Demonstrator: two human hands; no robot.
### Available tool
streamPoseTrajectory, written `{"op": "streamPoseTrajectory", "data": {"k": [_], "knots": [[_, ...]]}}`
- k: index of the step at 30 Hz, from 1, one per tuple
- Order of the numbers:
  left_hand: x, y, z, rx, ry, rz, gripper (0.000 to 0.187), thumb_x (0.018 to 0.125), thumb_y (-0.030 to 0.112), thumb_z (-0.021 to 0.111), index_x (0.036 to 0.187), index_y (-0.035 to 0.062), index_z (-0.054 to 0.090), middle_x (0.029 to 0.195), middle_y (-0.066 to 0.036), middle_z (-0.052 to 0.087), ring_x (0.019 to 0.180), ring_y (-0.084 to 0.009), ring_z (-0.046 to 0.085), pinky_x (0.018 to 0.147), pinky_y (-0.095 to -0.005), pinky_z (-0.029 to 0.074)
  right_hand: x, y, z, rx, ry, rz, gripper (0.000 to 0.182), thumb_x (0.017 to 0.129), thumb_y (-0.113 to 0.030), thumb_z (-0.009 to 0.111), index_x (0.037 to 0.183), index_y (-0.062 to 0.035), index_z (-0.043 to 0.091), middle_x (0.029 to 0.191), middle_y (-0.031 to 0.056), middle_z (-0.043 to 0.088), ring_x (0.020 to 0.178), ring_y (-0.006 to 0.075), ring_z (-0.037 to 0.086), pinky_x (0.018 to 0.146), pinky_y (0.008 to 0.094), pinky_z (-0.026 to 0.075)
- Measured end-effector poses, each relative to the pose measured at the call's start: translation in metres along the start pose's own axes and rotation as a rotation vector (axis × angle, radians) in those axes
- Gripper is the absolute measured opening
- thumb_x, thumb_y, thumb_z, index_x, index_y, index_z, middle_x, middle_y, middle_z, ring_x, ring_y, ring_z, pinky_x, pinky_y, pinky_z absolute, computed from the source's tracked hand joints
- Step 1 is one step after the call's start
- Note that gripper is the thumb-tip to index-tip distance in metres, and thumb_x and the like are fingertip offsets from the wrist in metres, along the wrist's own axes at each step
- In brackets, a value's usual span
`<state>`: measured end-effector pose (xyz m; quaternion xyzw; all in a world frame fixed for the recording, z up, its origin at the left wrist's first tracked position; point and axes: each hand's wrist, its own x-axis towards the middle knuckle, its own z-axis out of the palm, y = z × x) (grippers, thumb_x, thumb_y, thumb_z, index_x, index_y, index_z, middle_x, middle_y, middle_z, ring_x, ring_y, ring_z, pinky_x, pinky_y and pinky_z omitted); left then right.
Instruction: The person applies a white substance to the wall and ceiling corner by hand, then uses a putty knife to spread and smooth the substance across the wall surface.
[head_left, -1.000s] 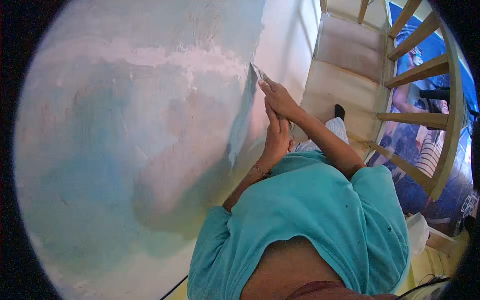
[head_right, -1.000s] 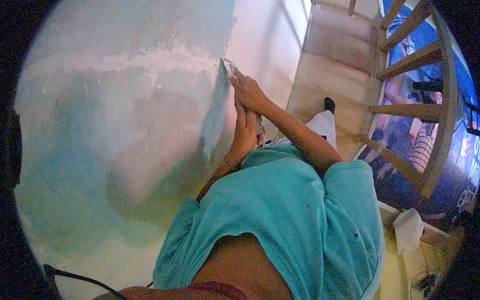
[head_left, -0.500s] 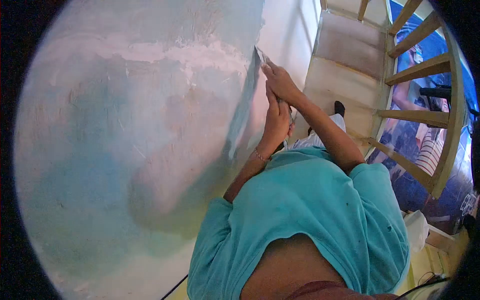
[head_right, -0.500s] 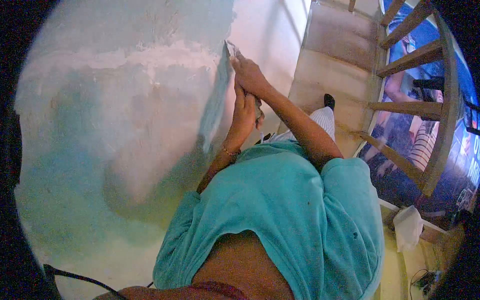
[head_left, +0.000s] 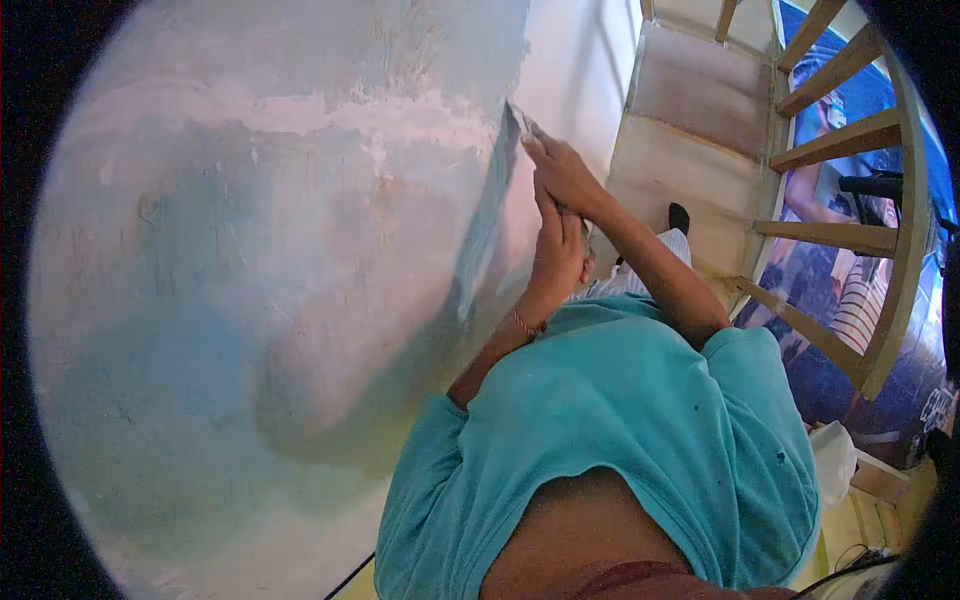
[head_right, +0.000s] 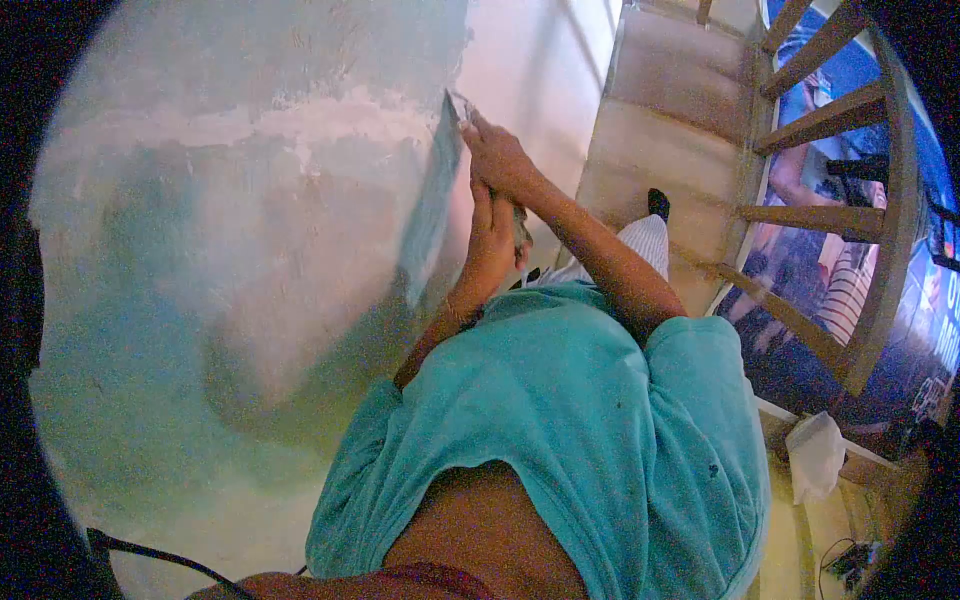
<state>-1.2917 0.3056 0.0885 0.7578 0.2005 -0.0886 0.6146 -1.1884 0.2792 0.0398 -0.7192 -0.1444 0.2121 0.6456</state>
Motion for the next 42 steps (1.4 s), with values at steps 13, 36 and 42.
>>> {"op": "streamPoseTrajectory", "data": {"k": [13,36,42], "knots": [[-0.007,-0.005,-0.001,-0.003,0.013,0.045,0.06,0.088,0.031,0.029,0.128,0.0139,-0.014,0.064,-0.008,0.042,0.037,-0.0129,0.037,0.031,-0.0258,0.032,-0.011,-0.006,0.005,-0.013,-0.003,0.001,0.05,0.086,-0.035,0.03,0.117,0.0042,0.035,0.093,0.0312,0.049,0.09,0.0423,0.047,0.08,0.0444,0.036],[0.022,0.003,0.003,0.131,-0.006,0.127,0.059,0.088,0.022,0.028,0.128,0.014,-0.015,0.068,-0.009,0.043,0.043,-0.0132,0.041,0.033,-0.0249,0.034,0.021,0.017,-0.008,-0.101,0.08,-0.182,0.045,0.086,-0.03,0.035,0.115,0.0032,0.039,0.079,0.0274,0.053,0.076,0.0337,0.055,0.068,0.0358,0.041],[0.001,0.0,-0.002,0.116,0.007,0.03,0.053,0.088,0.025,0.03,0.129,0.0039,0.004,0.097,-0.017,0.045,0.072,-0.0219,0.049,0.061,-0.0291,0.042,0.007,0.01,0.003,-0.029,0.057,-0.083,0.05,0.086,-0.035,0.03,0.118,0.0036,0.034,0.085,0.0303,0.052,0.084,0.0425,0.05,0.076,0.0431,0.039]]}}
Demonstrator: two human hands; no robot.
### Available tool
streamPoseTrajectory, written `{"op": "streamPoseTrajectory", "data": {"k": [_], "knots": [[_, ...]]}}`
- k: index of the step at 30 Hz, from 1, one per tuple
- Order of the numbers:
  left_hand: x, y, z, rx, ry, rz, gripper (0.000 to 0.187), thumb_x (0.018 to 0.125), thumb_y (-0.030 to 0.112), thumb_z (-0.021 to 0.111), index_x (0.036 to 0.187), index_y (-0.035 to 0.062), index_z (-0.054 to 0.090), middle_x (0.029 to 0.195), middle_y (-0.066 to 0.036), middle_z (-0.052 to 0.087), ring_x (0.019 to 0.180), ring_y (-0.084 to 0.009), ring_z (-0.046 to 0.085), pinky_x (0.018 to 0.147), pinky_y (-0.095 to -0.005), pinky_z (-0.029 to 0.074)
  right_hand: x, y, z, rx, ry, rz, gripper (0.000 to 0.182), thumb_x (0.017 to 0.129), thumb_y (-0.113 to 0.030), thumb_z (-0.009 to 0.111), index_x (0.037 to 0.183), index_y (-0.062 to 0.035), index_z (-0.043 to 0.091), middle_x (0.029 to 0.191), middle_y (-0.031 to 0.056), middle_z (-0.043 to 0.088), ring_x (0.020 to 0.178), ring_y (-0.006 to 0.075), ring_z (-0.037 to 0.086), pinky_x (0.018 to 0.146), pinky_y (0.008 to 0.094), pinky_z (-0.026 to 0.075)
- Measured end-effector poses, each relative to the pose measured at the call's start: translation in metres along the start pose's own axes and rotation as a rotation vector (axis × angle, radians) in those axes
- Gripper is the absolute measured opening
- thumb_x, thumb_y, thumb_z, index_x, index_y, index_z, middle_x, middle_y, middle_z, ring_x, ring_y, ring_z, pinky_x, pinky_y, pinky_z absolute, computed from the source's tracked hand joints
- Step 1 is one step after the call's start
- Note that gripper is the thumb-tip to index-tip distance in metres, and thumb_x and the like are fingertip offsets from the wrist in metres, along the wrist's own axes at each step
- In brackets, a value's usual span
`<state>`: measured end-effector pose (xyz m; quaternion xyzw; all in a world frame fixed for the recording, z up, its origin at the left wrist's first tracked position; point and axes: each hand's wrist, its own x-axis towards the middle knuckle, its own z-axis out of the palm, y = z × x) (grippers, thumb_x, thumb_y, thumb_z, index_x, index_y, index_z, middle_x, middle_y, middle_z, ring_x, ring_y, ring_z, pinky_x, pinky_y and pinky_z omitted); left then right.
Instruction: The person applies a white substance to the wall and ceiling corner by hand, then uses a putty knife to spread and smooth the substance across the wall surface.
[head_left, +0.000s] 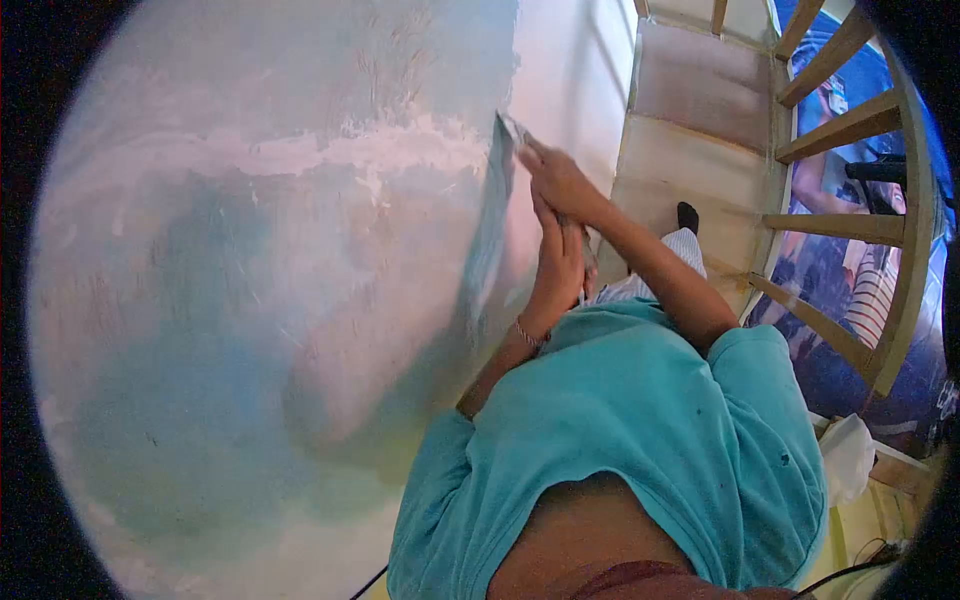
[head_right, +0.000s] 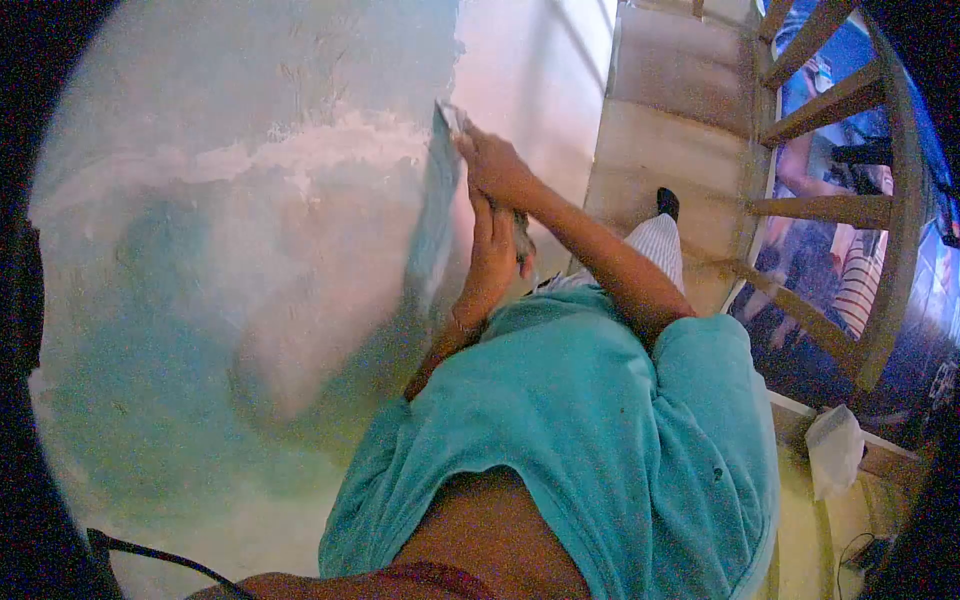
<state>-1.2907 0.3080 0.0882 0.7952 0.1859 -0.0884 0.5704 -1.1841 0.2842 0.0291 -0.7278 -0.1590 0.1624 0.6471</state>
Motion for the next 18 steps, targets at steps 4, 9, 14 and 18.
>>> {"op": "streamPoseTrajectory", "data": {"k": [4,9,14,18], "knots": [[0.026,0.023,0.001,0.01,-0.019,-0.003,0.054,0.088,0.026,0.03,0.129,0.0043,0.003,0.11,-0.019,0.038,0.086,-0.0247,0.046,0.07,-0.031,0.041,0.029,0.008,-0.009,0.062,-0.003,-0.029,0.049,0.086,-0.034,0.031,0.118,0.0036,0.034,0.084,0.0303,0.052,0.084,0.0417,0.05,0.077,0.0435,0.038],[0.0,0.008,0.007,-0.066,-0.036,0.047,0.061,0.088,0.025,0.029,0.127,0.0136,-0.016,0.064,-0.01,0.041,0.036,-0.0135,0.037,0.03,-0.0254,0.032,-0.005,0.009,-0.003,0.026,-0.049,-0.05,0.048,0.086,-0.034,0.031,0.118,0.0021,0.034,0.086,0.0305,0.051,0.084,0.0422,0.049,0.078,0.045,0.037],[0.005,-0.004,0.0,-0.114,-0.049,0.004,0.061,0.088,0.026,0.03,0.127,0.0129,-0.016,0.059,-0.009,0.04,0.035,-0.0135,0.037,0.03,-0.0257,0.032,-0.003,0.006,0.005,0.043,-0.007,0.012,0.048,0.086,-0.035,0.031,0.114,0.0029,0.038,0.086,0.0303,0.051,0.084,0.0424,0.049,0.078,0.0447,0.037],[0.029,-0.008,-0.002,-0.119,-0.051,0.004,0.054,0.088,0.026,0.031,0.127,0.0085,-0.002,0.066,-0.01,0.044,0.039,-0.0133,0.042,0.033,-0.0248,0.036,0.016,0.008,-0.004,0.117,-0.016,0.077,0.044,0.086,-0.033,0.03,0.102,0.0054,0.044,0.077,0.0287,0.051,0.079,0.0425,0.049,0.075,0.0448,0.037]]}}
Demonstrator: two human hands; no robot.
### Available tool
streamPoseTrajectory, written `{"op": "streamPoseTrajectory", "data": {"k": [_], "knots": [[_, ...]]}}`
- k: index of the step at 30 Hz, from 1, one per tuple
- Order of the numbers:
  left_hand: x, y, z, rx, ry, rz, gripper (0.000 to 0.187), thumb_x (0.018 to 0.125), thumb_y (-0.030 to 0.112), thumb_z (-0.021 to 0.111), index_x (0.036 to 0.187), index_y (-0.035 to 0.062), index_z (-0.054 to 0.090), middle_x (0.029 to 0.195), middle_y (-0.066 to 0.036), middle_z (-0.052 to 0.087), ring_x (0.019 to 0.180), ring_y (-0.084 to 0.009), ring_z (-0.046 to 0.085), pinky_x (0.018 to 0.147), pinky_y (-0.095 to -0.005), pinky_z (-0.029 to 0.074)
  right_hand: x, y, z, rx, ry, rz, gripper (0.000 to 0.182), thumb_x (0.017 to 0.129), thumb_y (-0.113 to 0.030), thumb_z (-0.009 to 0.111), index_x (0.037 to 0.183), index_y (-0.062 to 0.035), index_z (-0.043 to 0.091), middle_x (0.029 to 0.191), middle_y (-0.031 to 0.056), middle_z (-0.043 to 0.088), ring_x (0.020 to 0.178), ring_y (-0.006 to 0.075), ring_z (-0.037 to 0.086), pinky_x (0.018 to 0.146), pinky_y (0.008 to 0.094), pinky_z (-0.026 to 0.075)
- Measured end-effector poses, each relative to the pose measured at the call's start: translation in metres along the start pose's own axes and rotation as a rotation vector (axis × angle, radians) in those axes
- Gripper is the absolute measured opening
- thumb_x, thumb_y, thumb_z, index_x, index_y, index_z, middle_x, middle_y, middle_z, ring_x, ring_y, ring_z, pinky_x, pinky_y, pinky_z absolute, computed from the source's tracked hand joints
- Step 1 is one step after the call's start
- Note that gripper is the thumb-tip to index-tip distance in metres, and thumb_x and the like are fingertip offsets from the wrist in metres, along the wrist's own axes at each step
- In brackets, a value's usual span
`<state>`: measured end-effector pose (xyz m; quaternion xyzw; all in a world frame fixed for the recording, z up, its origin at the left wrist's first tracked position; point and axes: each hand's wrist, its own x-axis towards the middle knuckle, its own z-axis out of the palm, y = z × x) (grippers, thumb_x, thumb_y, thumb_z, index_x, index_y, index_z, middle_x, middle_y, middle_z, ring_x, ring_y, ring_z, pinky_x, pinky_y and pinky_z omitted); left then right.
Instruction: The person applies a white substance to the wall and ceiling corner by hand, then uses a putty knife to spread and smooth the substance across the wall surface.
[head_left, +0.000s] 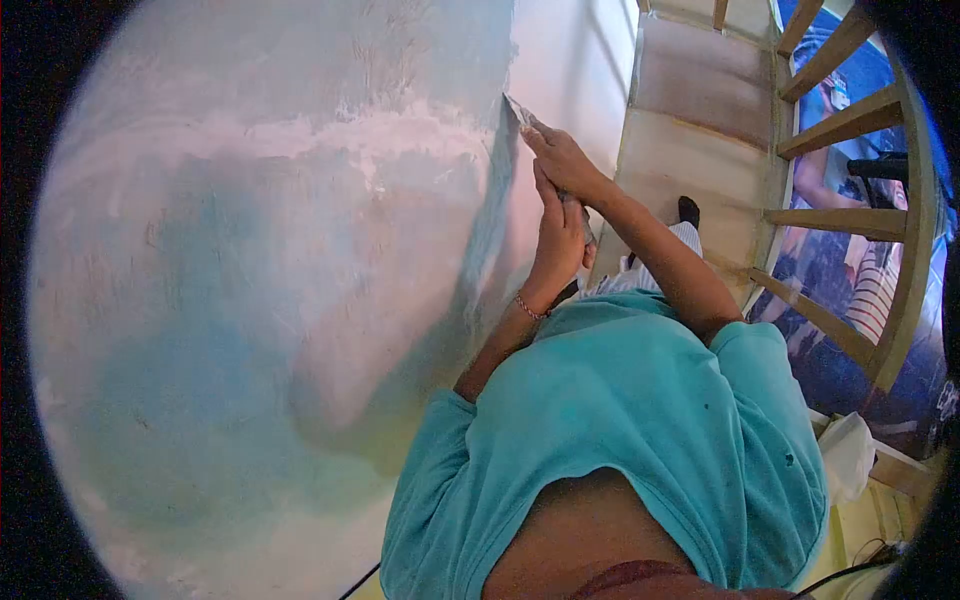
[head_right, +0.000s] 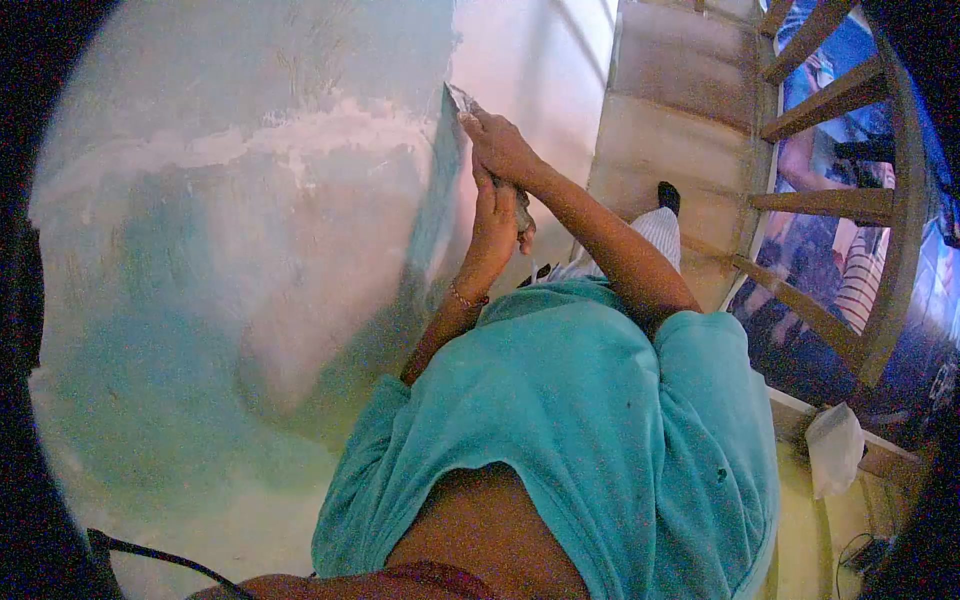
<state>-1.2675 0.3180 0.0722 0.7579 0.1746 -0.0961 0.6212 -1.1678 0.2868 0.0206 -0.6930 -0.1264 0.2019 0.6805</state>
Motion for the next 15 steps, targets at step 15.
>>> {"op": "streamPoseTrajectory", "data": {"k": [15], "knots": [[-0.032,-0.003,-0.001,0.134,-0.016,-0.041,0.058,0.088,0.024,0.027,0.127,0.0149,-0.015,0.069,-0.011,0.043,0.036,-0.0138,0.039,0.031,-0.0259,0.034,-0.018,0.038,0.027,-0.179,0.128,-0.193,0.045,0.085,-0.033,0.036,0.113,0.002,0.043,0.063,0.0191,0.049,0.063,0.0239,0.051,0.065,0.0334,0.041]]}}
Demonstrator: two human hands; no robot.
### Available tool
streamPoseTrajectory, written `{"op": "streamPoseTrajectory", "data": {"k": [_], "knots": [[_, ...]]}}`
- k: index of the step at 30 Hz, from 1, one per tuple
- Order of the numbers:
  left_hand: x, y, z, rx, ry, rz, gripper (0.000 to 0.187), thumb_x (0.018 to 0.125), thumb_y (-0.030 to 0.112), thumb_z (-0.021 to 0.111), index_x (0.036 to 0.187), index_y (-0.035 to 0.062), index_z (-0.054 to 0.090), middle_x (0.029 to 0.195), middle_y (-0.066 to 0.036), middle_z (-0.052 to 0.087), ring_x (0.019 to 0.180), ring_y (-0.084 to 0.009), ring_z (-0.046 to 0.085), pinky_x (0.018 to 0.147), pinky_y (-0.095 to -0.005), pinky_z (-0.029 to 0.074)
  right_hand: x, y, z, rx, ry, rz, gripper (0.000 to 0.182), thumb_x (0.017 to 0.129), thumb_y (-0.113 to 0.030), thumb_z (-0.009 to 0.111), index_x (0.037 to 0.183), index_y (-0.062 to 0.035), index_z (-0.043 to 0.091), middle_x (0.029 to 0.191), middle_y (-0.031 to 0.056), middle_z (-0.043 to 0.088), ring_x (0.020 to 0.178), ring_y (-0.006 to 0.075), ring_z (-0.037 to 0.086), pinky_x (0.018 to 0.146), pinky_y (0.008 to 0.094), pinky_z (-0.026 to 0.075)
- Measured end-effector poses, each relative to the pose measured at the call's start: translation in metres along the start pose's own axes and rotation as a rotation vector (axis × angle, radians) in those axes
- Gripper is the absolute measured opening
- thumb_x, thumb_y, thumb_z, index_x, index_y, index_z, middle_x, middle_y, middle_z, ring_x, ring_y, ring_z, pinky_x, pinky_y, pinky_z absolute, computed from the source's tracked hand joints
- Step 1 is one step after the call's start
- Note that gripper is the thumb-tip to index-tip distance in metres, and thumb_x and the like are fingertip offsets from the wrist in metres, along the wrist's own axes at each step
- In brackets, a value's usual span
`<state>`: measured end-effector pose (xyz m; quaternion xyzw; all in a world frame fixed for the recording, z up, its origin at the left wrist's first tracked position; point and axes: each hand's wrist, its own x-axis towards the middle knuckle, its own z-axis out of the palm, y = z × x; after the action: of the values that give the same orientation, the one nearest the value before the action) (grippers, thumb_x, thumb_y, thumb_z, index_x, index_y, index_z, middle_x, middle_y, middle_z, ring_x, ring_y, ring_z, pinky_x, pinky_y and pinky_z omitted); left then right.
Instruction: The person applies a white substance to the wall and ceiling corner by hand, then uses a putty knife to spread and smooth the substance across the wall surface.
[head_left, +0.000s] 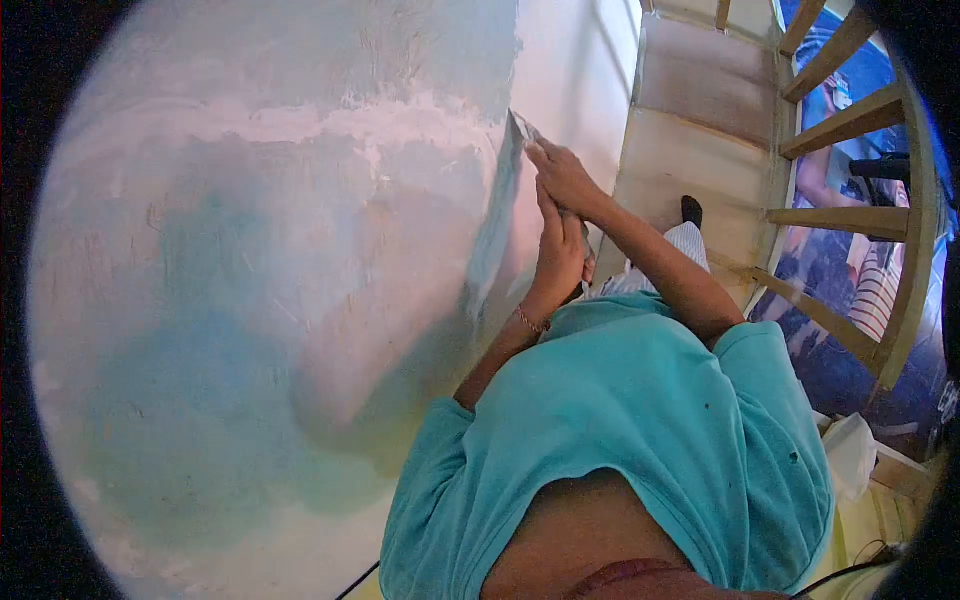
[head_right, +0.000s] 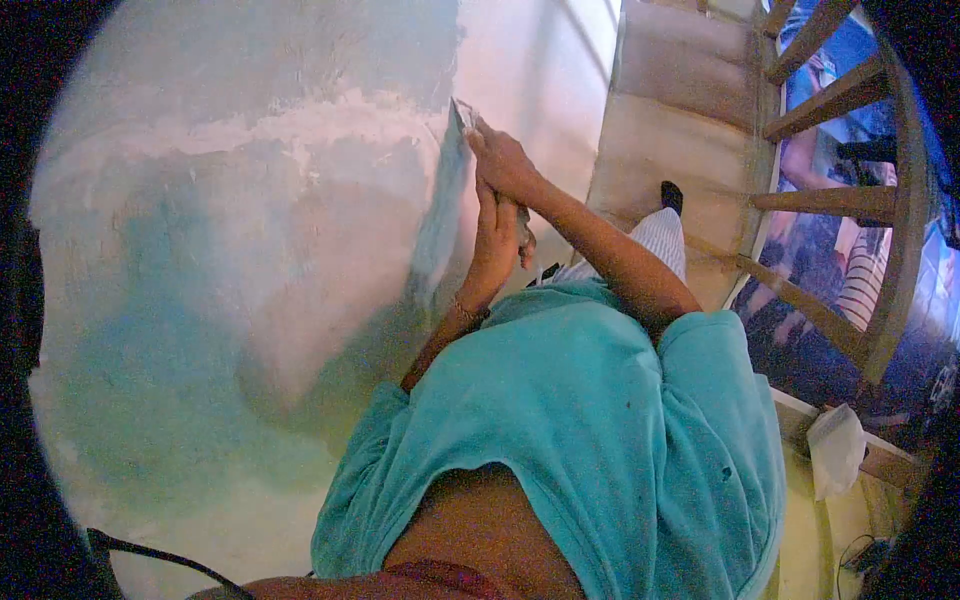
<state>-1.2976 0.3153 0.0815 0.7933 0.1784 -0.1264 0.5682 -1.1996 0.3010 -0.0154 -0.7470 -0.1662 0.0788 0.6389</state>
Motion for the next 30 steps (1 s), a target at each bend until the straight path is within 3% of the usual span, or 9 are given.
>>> {"op": "streamPoseTrajectory", "data": {"k": [3,8,10,12,15,18,24,25,30], "knots": [[-0.013,-0.014,0.005,-0.044,0.039,0.05,0.058,0.088,0.025,0.027,0.127,0.014,-0.015,0.068,-0.01,0.043,0.036,-0.0142,0.039,0.031,-0.0266,0.034,-0.023,-0.034,-0.012,0.119,-0.161,0.157,0.051,0.086,-0.034,0.031,0.116,0.0066,0.034,0.084,0.03,0.051,0.084,0.0405,0.05,0.076,0.0425,0.039],[-0.013,-0.028,0.007,0.002,0.014,-0.022,0.058,0.088,0.026,0.027,0.127,0.0128,-0.014,0.066,-0.008,0.042,0.036,-0.0145,0.04,0.031,-0.0271,0.034,-0.023,-0.04,-0.018,0.129,-0.193,0.24,0.051,0.086,-0.035,0.031,0.117,0.0062,0.035,0.088,0.031,0.051,0.088,0.0411,0.049,0.079,0.0424,0.038],[-0.011,-0.024,0.011,-0.126,0.01,-0.081,0.059,0.089,0.027,0.028,0.127,0.0124,-0.015,0.064,-0.009,0.042,0.036,-0.0146,0.04,0.031,-0.0271,0.034,-0.023,-0.041,-0.022,0.153,-0.191,0.251,0.052,0.086,-0.035,0.031,0.117,0.0057,0.035,0.09,0.0311,0.05,0.088,0.0416,0.048,0.08,0.0423,0.037],[-0.016,-0.02,0.009,0.006,0.05,0.009,0.059,0.088,0.026,0.028,0.127,0.0126,-0.015,0.062,-0.009,0.042,0.036,-0.0147,0.04,0.03,-0.027,0.034,-0.025,-0.046,-0.022,0.19,-0.2,0.279,0.051,0.086,-0.035,0.031,0.118,0.0053,0.035,0.093,0.0307,0.05,0.089,0.042,0.048,0.08,0.0423,0.036],[-0.024,-0.028,0.007,-0.043,0.072,-0.033,0.059,0.088,0.025,0.028,0.127,0.0124,-0.014,0.059,-0.008,0.042,0.034,-0.0149,0.039,0.03,-0.027,0.033,-0.028,-0.041,-0.012,0.155,-0.205,0.265,0.052,0.086,-0.036,0.031,0.118,0.0048,0.035,0.093,0.0299,0.051,0.089,0.042,0.048,0.08,0.0418,0.037],[-0.027,-0.024,0.007,-0.073,0.093,-0.062,0.058,0.088,0.024,0.028,0.128,0.0121,-0.012,0.056,-0.007,0.041,0.033,-0.015,0.038,0.029,-0.0271,0.033,-0.036,-0.021,0.015,0.115,0.131,-0.067,0.047,0.085,-0.033,0.037,0.112,0.0058,0.042,0.059,0.0166,0.051,0.054,0.0218,0.051,0.058,0.0329,0.041],[0.013,-0.017,-0.001,-0.016,0.062,-0.025,0.057,0.087,0.021,0.028,0.128,0.0106,-0.011,0.055,-0.007,0.041,0.032,-0.0154,0.038,0.028,-0.0281,0.032,0.006,-0.021,-0.011,0.173,-0.022,0.247,0.045,0.085,-0.033,0.038,0.112,0.0028,0.042,0.074,0.0227,0.054,0.064,0.0262,0.053,0.064,0.0353,0.041],[0.014,-0.015,0.003,-0.033,0.059,-0.022,0.058,0.087,0.021,0.028,0.128,0.0107,-0.012,0.055,-0.007,0.042,0.032,-0.0155,0.038,0.028,-0.0281,0.032,0.007,-0.016,-0.012,0.103,-0.07,0.17,0.045,0.086,-0.032,0.033,0.117,0.0004,0.037,0.094,0.0293,0.05,0.089,0.0415,0.048,0.08,0.0428,0.037],[-0.021,-0.03,0.009,-0.072,0.106,-0.037,0.06,0.087,0.023,0.029,0.128,0.0102,-0.013,0.066,-0.011,0.045,0.034,-0.0157,0.039,0.029,-0.0274,0.033,-0.028,-0.04,-0.015,0.102,-0.16,0.212,0.047,0.086,-0.033,0.033,0.116,0.0029,0.037,0.09,0.0305,0.051,0.086,0.0416,0.05,0.078,0.0423,0.038]]}}
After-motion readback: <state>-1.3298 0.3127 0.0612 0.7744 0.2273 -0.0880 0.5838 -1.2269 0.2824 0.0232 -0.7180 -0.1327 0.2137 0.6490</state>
